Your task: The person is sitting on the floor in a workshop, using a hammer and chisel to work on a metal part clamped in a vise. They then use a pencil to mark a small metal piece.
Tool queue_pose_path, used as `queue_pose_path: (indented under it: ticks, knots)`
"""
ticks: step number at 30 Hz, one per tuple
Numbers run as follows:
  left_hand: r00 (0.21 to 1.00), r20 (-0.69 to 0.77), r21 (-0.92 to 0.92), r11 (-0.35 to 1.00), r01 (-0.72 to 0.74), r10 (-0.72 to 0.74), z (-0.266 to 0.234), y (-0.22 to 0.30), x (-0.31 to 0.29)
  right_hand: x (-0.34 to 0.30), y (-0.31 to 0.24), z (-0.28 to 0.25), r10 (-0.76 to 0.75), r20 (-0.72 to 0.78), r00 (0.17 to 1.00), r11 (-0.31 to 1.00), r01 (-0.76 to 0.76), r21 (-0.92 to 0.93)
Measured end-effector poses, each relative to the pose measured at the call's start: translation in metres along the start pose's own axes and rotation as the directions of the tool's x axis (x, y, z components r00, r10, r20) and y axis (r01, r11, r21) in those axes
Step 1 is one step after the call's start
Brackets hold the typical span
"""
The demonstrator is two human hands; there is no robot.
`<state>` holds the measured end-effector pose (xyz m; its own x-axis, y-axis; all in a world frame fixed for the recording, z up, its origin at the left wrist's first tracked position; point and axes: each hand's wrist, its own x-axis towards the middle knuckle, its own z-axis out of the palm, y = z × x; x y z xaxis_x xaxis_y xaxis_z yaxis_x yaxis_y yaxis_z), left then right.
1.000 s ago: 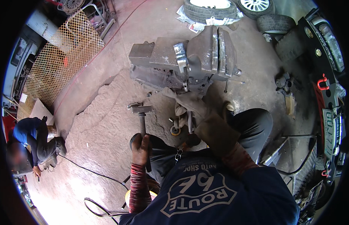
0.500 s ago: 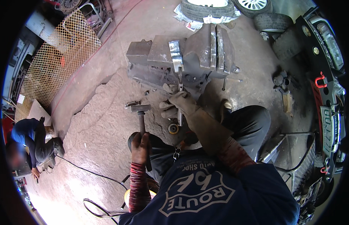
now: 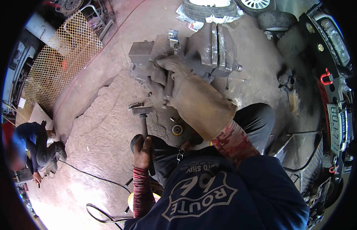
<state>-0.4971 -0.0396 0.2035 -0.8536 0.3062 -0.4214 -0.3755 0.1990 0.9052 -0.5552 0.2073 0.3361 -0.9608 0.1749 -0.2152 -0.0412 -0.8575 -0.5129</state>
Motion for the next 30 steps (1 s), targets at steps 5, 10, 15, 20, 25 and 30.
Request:
queue_pose_path:
  ticks: [5, 10, 15, 20, 25, 30]
  knots:
    - [0.999, -0.015, -0.077, 0.996, 0.039, -0.04, 0.002, -0.006, -0.003, 0.006, 0.004, -0.035, 0.412, -0.379, 0.829, 0.779, -0.536, -0.326]
    - [0.992, -0.064, -0.069, 0.992, 0.102, -0.107, 0.007, -0.006, -0.004, -0.022, 0.011, -0.083, 0.288, -0.316, 0.904, 0.648, -0.428, -0.631]
    - [0.997, -0.054, -0.022, 0.998, 0.054, -0.055, 0.012, 0.01, -0.004, -0.024, 0.01, -0.12, 0.319, -0.264, 0.91, 0.76, -0.412, -0.503]
    - [0.99, -0.007, -0.014, 0.99, -0.143, 0.143, 0.023, 0.058, 0.002, 0.01, 0.02, -0.163, 0.628, 0.077, 0.774, 0.776, -0.617, -0.128]
    - [0.81, -0.065, 0.274, 0.791, -0.547, 0.583, 0.039, 0.117, 0.019, 0.007, -0.002, -0.152, 0.285, -0.329, 0.9, 0.411, -0.425, -0.807]
    - [0.737, -0.054, 0.427, 0.683, -0.593, 0.674, 0.059, 0.153, 0.04, -0.009, -0.006, -0.093, 0.019, -0.311, 0.95, -0.601, -0.237, -0.763]
